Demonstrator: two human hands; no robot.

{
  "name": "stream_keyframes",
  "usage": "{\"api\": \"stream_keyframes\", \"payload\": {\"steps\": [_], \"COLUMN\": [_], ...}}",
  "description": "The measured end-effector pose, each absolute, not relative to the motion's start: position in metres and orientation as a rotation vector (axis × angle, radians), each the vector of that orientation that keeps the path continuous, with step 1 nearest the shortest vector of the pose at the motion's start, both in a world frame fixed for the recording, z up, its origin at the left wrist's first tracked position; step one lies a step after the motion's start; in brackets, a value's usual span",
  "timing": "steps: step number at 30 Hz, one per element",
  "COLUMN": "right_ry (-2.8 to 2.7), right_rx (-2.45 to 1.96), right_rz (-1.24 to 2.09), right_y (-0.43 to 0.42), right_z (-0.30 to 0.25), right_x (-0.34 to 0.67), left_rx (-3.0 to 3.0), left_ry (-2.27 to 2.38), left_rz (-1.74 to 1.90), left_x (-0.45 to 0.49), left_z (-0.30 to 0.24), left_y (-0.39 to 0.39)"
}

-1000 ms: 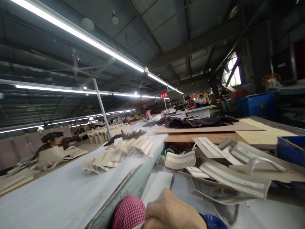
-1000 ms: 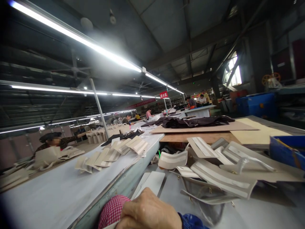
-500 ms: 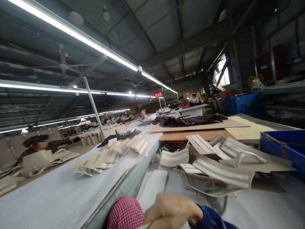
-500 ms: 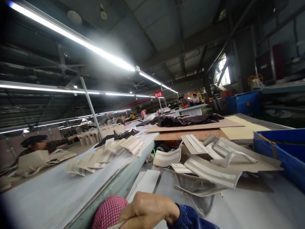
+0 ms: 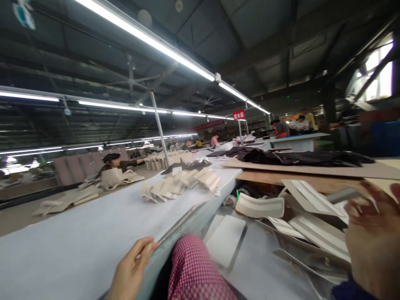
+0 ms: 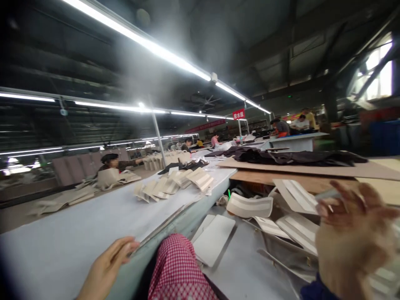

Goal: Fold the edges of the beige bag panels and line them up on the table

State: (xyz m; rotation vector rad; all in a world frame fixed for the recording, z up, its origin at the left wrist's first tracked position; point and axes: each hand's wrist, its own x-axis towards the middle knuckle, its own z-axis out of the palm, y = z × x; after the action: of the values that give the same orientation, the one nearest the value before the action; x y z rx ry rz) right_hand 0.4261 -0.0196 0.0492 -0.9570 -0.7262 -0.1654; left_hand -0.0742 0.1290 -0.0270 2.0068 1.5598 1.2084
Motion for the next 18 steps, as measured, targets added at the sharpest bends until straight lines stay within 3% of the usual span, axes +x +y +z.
{"api": "stream_keyframes", "payload": {"steps": [4,9,13,18], "right_ry": [-1.069,-1.606,-1.832,-2.059], "right_rx": [-0.994,-1.18,-1.265,-1.252], "right_rz": [0.191,0.556,0.539,0.284], "right_y": [0.057,0.137,0.176,0.229], "right_z": [0.02,-0.054,-0.083,-0.055], "right_x": [0.375,0.29,0.245,0.186], "left_rx": [2.212,2.43,2.494,2.49], "left_ry": [1.778,1.992,2.09,2.158], "left_rz": [1.084,0.842,0.781,0.771], "left_x": [-0.066,-0.054,-0.038,-0.022], "left_z": [-0.039,-0.063,-0.069,-0.071], "left_y": [0.178,0.187,0.174,0.157]}}
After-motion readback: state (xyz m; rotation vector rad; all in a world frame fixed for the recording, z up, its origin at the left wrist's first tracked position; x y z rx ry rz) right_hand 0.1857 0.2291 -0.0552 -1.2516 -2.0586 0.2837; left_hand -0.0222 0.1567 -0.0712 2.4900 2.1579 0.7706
